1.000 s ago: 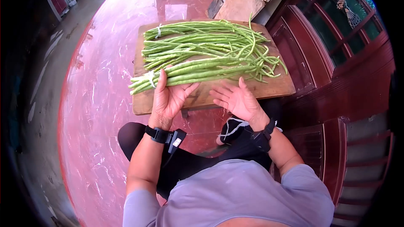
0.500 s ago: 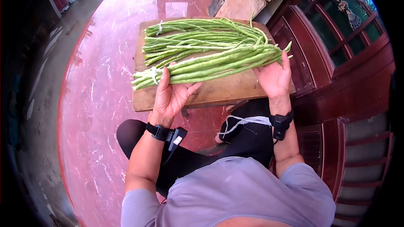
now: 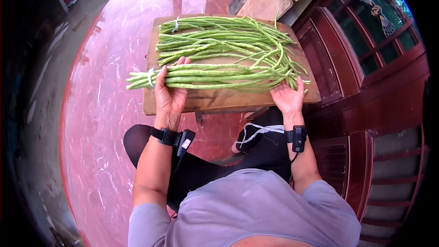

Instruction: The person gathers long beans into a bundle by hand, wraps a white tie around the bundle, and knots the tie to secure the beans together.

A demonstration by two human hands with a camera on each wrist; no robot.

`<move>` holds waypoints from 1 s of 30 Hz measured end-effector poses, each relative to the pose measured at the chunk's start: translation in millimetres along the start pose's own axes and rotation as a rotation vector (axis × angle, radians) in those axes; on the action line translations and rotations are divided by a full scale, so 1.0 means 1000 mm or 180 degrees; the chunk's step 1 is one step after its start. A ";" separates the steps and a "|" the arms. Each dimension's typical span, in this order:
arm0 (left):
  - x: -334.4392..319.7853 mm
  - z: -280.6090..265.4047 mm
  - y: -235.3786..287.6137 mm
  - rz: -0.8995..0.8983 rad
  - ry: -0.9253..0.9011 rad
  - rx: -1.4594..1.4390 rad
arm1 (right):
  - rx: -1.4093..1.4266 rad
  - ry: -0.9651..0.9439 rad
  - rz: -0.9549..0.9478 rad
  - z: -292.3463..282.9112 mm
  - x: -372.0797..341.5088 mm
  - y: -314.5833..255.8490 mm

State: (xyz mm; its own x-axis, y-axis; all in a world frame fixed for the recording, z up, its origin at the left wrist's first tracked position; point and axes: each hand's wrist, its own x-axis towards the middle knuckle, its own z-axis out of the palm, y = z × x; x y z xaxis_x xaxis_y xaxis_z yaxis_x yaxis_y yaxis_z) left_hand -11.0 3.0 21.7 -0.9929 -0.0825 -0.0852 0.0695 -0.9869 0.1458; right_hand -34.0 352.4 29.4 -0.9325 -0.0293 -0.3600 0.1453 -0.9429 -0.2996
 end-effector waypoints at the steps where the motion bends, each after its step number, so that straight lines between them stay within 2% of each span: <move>1: 0.001 -0.002 0.002 0.0038 0.0091 -0.0067 | 0.0170 0.0391 -0.0155 -0.002 0.005 -0.003; 5: 0.007 -0.014 0.013 0.0251 0.0356 -0.0102 | -0.0663 -0.0492 -0.0001 -0.014 0.000 -0.029; 6: 0.007 -0.014 0.017 0.0282 0.0434 -0.0096 | -0.0769 -0.0226 -0.0079 -0.008 -0.001 -0.036; 9: 0.006 -0.017 0.022 0.0226 0.0566 0.0067 | -0.0738 -0.0247 -0.0286 -0.001 -0.005 -0.048; 13: 0.003 -0.018 0.018 0.0417 0.0799 0.0331 | -0.1384 -0.0512 -0.0435 0.008 0.004 -0.066; 14: 0.002 -0.019 0.017 0.0469 0.0815 0.0389 | -0.1816 -0.0771 -0.0516 0.005 0.014 -0.075; 16: 0.004 -0.021 0.016 0.0442 0.0836 0.0262 | -0.3320 -0.0258 -0.0579 0.014 0.021 -0.089; 17: 0.006 -0.023 0.016 0.0423 0.0750 0.0169 | -0.4097 0.0675 -0.0749 0.021 0.017 -0.089; 20: -0.002 -0.009 0.015 0.0210 0.0501 0.0124 | -0.7106 0.1932 0.0143 0.043 0.015 -0.118; 22: -0.005 -0.003 0.015 0.0242 0.0483 0.0179 | -0.8508 0.1794 -0.0483 0.057 -0.013 -0.096; 23: -0.005 -0.006 0.014 0.0202 0.0343 0.0157 | -0.8188 0.1512 -0.0464 0.070 -0.026 -0.081; 26: -0.009 -0.006 0.014 0.0194 0.0518 0.0181 | -0.7638 -0.0189 -0.0850 0.096 -0.035 -0.041; 28: -0.013 -0.004 0.012 0.0241 0.0594 0.0295 | -0.6868 -0.1427 -0.1155 0.100 -0.017 -0.003; 30: -0.020 0.002 0.009 0.0212 0.0640 0.0295 | -0.7267 -0.2229 -0.1662 0.128 -0.015 0.047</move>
State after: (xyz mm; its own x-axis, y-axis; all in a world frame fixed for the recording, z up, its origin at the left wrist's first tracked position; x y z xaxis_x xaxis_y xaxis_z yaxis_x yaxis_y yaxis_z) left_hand 9.1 -4.4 26.6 -0.9467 -0.1821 -0.2658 0.1158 -0.9621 0.2469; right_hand -55.7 266.2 133.5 -0.8508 -0.5170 0.0946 -0.4964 0.7314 -0.4676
